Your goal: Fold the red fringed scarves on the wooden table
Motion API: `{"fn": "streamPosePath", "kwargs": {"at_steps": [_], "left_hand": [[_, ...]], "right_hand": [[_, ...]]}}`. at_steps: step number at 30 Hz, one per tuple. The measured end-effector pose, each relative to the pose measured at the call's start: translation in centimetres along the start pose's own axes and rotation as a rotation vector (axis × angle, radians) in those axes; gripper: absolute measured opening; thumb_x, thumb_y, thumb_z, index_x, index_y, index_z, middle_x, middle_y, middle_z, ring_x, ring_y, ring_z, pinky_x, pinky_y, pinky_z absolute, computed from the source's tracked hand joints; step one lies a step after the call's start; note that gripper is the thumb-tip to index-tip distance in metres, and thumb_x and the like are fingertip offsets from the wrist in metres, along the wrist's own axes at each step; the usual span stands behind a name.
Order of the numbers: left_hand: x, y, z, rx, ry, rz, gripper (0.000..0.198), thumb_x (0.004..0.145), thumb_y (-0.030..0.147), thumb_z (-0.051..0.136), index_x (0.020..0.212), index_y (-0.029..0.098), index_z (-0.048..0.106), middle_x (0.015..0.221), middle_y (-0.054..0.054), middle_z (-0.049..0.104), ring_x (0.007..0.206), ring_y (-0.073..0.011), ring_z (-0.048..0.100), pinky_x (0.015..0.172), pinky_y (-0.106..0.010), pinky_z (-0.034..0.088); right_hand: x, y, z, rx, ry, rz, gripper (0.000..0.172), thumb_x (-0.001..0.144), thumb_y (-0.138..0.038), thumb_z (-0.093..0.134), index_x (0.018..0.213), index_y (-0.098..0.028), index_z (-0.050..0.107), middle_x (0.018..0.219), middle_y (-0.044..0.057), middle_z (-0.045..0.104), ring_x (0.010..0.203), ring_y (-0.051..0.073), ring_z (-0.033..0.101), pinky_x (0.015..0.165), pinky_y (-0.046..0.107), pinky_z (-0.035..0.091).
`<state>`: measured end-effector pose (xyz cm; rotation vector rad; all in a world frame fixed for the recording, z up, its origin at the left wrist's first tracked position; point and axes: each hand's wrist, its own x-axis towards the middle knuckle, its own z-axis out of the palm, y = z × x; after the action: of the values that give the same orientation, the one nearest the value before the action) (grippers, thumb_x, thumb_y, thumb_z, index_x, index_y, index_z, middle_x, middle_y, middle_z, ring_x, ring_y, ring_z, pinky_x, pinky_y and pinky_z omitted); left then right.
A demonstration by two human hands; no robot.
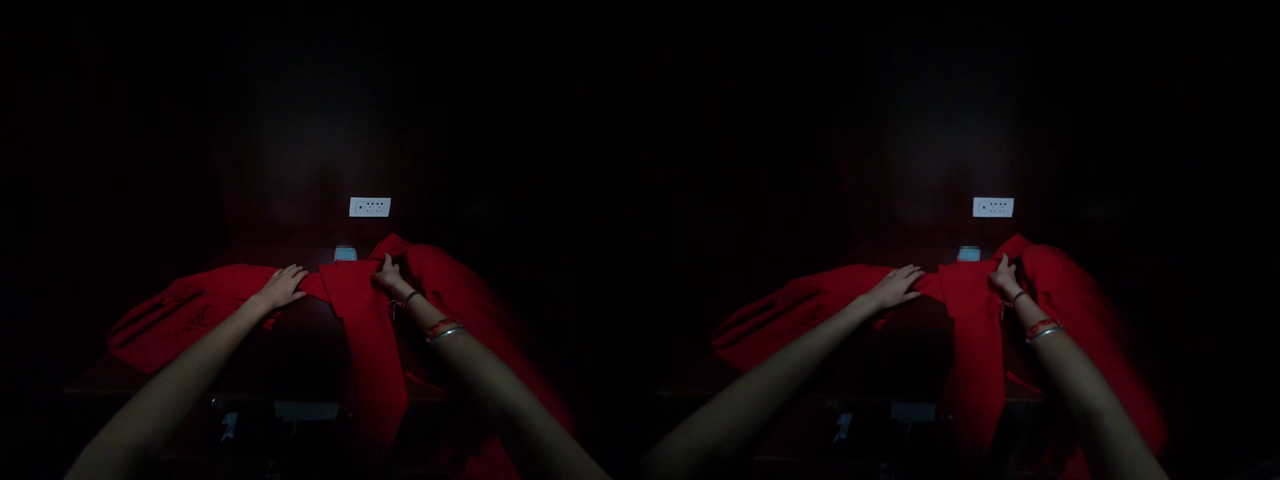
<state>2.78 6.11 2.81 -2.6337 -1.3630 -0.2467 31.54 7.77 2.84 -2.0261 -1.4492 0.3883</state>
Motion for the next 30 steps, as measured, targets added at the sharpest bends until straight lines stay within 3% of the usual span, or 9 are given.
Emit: {"fn": "streamPosePath", "kwargs": {"at_steps": [4, 7, 10, 13, 16, 20, 23, 26, 30], "left_hand": [[0.2, 1.0, 1.9, -0.117, -0.133, 0.023, 0.034, 0.081, 0.028, 0.030, 0.108, 0.017, 0.049, 0.104, -0.012, 0.049, 0.093, -0.0208, 0.049, 0.081, -0.031, 0.036], [-1.3, 0.1, 0.5, -0.166, -0.219, 0.118, 0.027, 0.081, 0.026, 0.029, 0.094, 0.020, 0.052, 0.093, -0.007, 0.052, 0.084, -0.0177, 0.051, 0.075, -0.028, 0.038], [-1.8, 0.1, -1.8, -0.288, -0.323, 0.048, 0.027, 0.083, 0.031, 0.024, 0.096, 0.021, 0.046, 0.087, -0.004, 0.056, 0.078, -0.0154, 0.053, 0.071, -0.026, 0.040], [-0.2, 1.4, -2.2, -0.325, -0.181, -0.188, 0.037, 0.084, 0.039, 0.021, 0.103, 0.017, 0.042, 0.094, -0.009, 0.057, 0.082, -0.0188, 0.054, 0.072, -0.029, 0.039], [2.4, 3.1, -0.6, -0.384, -0.127, -0.360, 0.052, 0.076, 0.050, 0.037, 0.110, 0.011, 0.042, 0.108, -0.016, 0.052, 0.095, -0.0252, 0.051, 0.076, -0.031, 0.039], [5.3, 4.2, 0.1, -0.501, -0.138, -0.441, 0.054, 0.063, 0.028, 0.061, 0.112, 0.013, 0.044, 0.109, -0.012, 0.053, 0.096, -0.0221, 0.051, 0.076, -0.026, 0.041], [7.1, 3.9, -1.8, -0.566, 0.094, -0.391, 0.046, 0.068, 0.022, 0.056, 0.112, 0.018, 0.044, 0.105, -0.006, 0.055, 0.092, -0.0161, 0.053, 0.075, -0.022, 0.041], [9.1, 3.3, -3.6, -0.597, 0.356, -0.368, 0.042, 0.074, 0.023, 0.050, 0.114, 0.020, 0.041, 0.102, -0.005, 0.055, 0.091, -0.0149, 0.053, 0.076, -0.023, 0.040], [10.6, 3.0, -1.2, -0.492, 0.178, -0.507, 0.052, 0.079, 0.029, 0.044, 0.125, 0.014, 0.027, 0.108, -0.015, 0.050, 0.098, -0.0231, 0.050, 0.079, -0.031, 0.039]], "right_hand": [[0.2, 1.1, -0.9, 0.105, 0.011, -0.028, 0.067, 0.061, -0.017, 0.052, 0.124, -0.015, 0.029, 0.106, 0.010, 0.051, 0.088, 0.019, 0.053, 0.073, 0.025, 0.042], [0.1, 0.6, -2.1, 0.075, 0.042, -0.137, 0.068, 0.061, -0.012, 0.048, 0.126, -0.016, 0.027, 0.103, 0.008, 0.053, 0.085, 0.018, 0.054, 0.071, 0.024, 0.042], [-0.7, -0.2, -2.3, -0.103, -0.138, -0.200, 0.075, 0.057, -0.005, 0.049, 0.127, -0.015, 0.027, 0.109, 0.012, 0.049, 0.090, 0.021, 0.052, 0.074, 0.026, 0.041], [-1.6, -0.2, -1.3, -0.180, -0.263, -0.203, 0.076, 0.055, -0.003, 0.050, 0.127, -0.013, 0.028, 0.122, 0.015, 0.035, 0.100, 0.023, 0.047, 0.078, 0.025, 0.040], [-1.9, 0.5, -0.4, -0.128, -0.198, -0.216, 0.076, 0.055, -0.004, 0.050, 0.127, -0.012, 0.028, 0.123, 0.015, 0.035, 0.104, 0.022, 0.044, 0.082, 0.024, 0.037], [-1.1, 1.2, -1.2, 0.164, -0.141, -0.114, 0.064, 0.056, -0.005, 0.051, 0.119, -0.013, 0.039, 0.108, 0.009, 0.050, 0.089, 0.017, 0.051, 0.075, 0.024, 0.041], [-0.4, 1.0, -2.8, 0.437, -0.039, -0.143, 0.055, 0.058, -0.008, 0.050, 0.113, -0.014, 0.043, 0.104, 0.006, 0.052, 0.082, 0.014, 0.053, 0.070, 0.024, 0.044], [0.2, 0.6, -3.2, 0.416, 0.072, -0.201, 0.054, 0.062, -0.012, 0.049, 0.114, -0.018, 0.040, 0.103, 0.004, 0.052, 0.088, 0.015, 0.051, 0.074, 0.026, 0.042], [-0.4, 0.3, -1.4, -0.022, -0.032, -0.109, 0.065, 0.063, -0.017, 0.053, 0.124, -0.017, 0.030, 0.118, 0.012, 0.038, 0.102, 0.023, 0.044, 0.084, 0.031, 0.035]]}}
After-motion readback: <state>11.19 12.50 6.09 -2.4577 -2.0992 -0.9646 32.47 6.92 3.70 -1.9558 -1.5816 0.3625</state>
